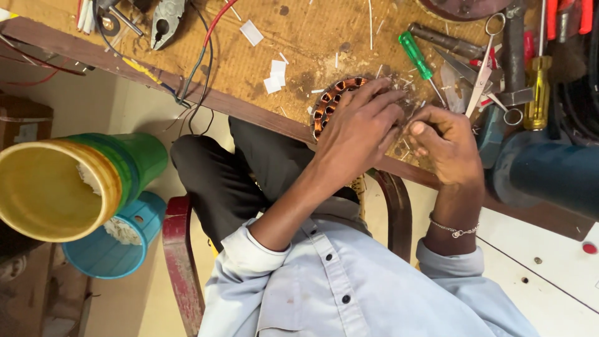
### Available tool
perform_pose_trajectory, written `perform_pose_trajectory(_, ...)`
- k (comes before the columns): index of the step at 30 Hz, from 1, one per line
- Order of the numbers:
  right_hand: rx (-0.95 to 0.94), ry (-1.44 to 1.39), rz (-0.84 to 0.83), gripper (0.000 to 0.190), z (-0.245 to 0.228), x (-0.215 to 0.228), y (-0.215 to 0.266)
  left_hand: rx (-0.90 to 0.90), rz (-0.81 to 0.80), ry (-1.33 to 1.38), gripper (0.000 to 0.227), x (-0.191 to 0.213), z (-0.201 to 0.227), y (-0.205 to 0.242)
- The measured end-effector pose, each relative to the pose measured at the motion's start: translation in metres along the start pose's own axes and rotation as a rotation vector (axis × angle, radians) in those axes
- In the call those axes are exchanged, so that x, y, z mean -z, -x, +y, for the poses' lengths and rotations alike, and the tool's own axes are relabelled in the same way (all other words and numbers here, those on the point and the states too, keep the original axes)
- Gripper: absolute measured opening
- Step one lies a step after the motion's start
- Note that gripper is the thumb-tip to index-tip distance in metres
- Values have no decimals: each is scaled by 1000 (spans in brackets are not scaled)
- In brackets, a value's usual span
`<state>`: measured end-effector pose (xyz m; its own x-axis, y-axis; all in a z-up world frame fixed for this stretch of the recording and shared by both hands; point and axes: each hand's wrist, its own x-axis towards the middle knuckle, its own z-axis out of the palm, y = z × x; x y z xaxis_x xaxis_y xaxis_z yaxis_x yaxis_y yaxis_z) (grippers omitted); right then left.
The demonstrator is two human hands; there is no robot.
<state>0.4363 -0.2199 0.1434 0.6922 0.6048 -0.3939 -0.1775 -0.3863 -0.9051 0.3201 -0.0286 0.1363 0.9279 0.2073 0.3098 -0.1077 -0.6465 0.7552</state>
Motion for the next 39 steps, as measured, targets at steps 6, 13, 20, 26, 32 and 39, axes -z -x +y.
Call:
perform_pose_trajectory(6, -31, -36, 13, 17, 2, -1, -2, 47, 124, -1, 32, -4, 8, 4)
perform_pose_trajectory(13, 5, -29, 39, 16, 11, 1, -3, 73, 116, 34, 30, -4, 6, 4)
perform_pose_trajectory(20, 4, -26, 39, 15, 3, -3, -4, 113, 128, 63, 25, -3, 9, 1)
perform_pose_trajectory(26, 1, 39, 72, 13, -6, -9, 0, 119, 147, 68, 29, -5, 7, 1)
perform_pose_trajectory(32, -48, -57, 53, 13, -8, -8, -3, 115, 172, 86, 29, -5, 6, -1)
perform_pose_trajectory(39, 104, 253, 29, 14, -18, 3, -8, 90, 205, 68, 28, -7, 1, -3)
